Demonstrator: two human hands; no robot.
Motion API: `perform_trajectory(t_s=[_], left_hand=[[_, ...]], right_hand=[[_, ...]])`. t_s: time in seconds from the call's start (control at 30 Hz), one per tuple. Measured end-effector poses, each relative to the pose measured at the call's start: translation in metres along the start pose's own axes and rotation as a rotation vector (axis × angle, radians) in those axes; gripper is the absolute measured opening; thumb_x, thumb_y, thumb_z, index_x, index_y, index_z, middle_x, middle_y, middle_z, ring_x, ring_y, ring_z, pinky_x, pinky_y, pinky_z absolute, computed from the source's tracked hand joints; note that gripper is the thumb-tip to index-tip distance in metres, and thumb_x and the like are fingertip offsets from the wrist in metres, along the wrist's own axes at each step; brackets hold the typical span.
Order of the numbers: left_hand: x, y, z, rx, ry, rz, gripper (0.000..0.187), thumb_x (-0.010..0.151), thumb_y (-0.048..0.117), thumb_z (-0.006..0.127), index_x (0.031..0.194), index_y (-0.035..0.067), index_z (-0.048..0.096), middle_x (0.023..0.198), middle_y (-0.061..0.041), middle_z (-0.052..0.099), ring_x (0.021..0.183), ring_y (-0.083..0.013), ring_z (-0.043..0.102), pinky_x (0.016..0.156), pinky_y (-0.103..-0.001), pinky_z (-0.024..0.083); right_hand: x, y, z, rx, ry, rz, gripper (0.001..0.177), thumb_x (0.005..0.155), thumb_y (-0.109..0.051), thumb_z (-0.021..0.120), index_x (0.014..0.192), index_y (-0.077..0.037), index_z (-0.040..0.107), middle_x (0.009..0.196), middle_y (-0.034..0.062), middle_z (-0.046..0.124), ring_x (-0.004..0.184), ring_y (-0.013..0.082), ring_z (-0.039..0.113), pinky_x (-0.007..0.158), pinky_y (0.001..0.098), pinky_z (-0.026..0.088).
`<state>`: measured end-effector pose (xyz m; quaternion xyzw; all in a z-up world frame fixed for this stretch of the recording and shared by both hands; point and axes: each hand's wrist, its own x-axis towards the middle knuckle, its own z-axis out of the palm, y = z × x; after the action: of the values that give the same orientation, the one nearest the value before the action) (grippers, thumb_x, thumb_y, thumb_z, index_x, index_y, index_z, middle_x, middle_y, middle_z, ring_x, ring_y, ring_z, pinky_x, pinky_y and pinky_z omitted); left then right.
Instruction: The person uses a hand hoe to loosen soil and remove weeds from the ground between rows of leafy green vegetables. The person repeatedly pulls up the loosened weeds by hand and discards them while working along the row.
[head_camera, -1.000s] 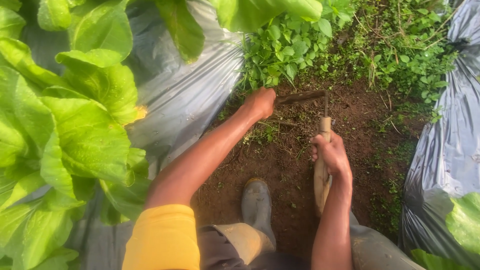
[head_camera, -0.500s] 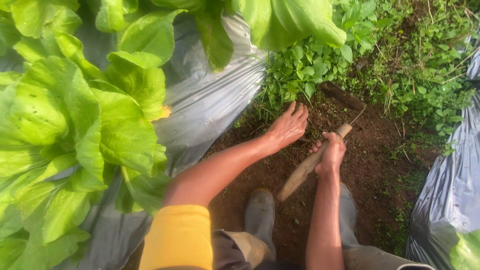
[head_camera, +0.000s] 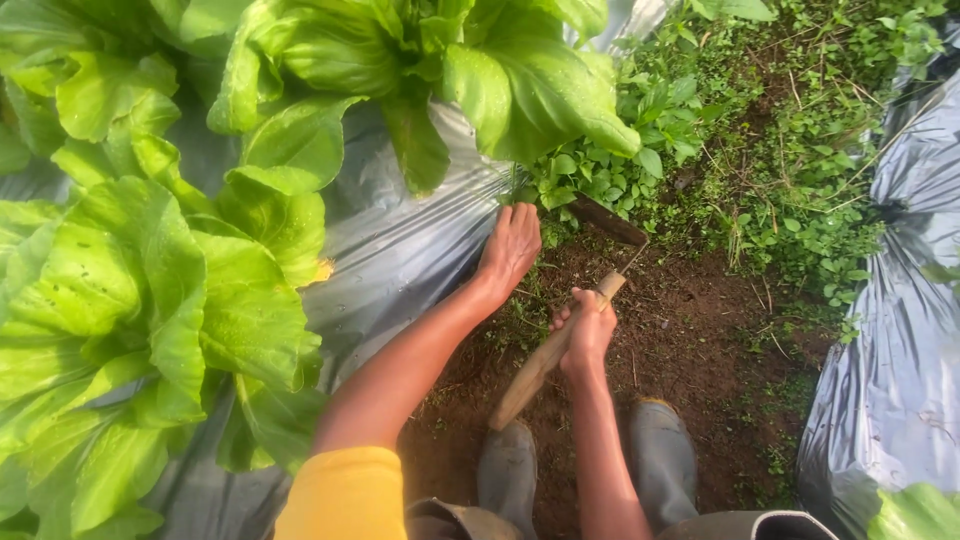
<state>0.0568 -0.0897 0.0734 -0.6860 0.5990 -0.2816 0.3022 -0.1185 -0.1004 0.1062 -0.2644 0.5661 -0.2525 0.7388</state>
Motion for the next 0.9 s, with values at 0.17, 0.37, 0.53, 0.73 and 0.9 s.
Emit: perform_trajectory(t_s=[0.17, 0.37, 0.53, 0.73, 0.9], left_hand=[[0.006, 0.019, 0.028, -0.135, -0.015, -0.127, 0.019, 0.100, 0.020, 0.040, 0.095, 0.021, 0.058, 0.081, 0.006, 0.045, 0.075, -0.0100, 0.049, 0.069, -0.024, 0.046], [-0.004, -0.018, -0.019, -0.623, -0.179, -0.373, 0.013, 0.098, 0.010, 0.049, 0.093, 0.010, 0.061, 0.075, -0.001, 0.058, 0.066, -0.0155, 0.063, 0.055, -0.026, 0.052], [-0.007, -0.030, -0.024, -1.009, -0.285, -0.465, 0.024, 0.106, 0.006, 0.042, 0.104, -0.002, 0.065, 0.067, -0.005, 0.059, 0.054, -0.0137, 0.059, 0.046, -0.027, 0.052], [-0.012, -0.036, -0.022, -1.236, -0.350, -0.496, 0.025, 0.106, 0.010, 0.041, 0.105, -0.002, 0.062, 0.083, -0.019, 0.071, 0.070, -0.0330, 0.076, 0.058, -0.045, 0.060], [-0.009, -0.040, -0.018, -1.316, -0.412, -0.483, 0.032, 0.106, 0.007, 0.036, 0.122, -0.010, 0.059, 0.095, -0.027, 0.071, 0.071, -0.0331, 0.075, 0.065, -0.050, 0.063]], right_hand=[[-0.018, 0.006, 0.012, -0.128, -0.047, 0.024, 0.012, 0.098, -0.020, 0.061, 0.099, -0.011, 0.054, 0.063, -0.0012, 0.055, 0.049, 0.0125, 0.056, 0.046, 0.0298, 0.055], [-0.035, -0.010, 0.018, -0.081, 0.025, -0.058, 0.015, 0.101, -0.023, 0.060, 0.096, -0.012, 0.051, 0.063, -0.0016, 0.054, 0.050, 0.0112, 0.057, 0.047, 0.0282, 0.055], [-0.034, 0.006, 0.021, -0.157, -0.021, -0.049, 0.015, 0.102, -0.024, 0.058, 0.100, -0.009, 0.054, 0.064, 0.0000, 0.056, 0.050, 0.0134, 0.059, 0.047, 0.0310, 0.057], [-0.044, -0.001, 0.025, -0.053, 0.055, -0.082, 0.015, 0.101, -0.024, 0.061, 0.096, -0.012, 0.053, 0.062, -0.0007, 0.056, 0.048, 0.0114, 0.058, 0.045, 0.0288, 0.055], [-0.031, 0.027, 0.022, -0.222, -0.061, 0.031, 0.012, 0.100, -0.018, 0.060, 0.098, -0.007, 0.055, 0.060, 0.0022, 0.058, 0.046, 0.0142, 0.059, 0.042, 0.0312, 0.055]])
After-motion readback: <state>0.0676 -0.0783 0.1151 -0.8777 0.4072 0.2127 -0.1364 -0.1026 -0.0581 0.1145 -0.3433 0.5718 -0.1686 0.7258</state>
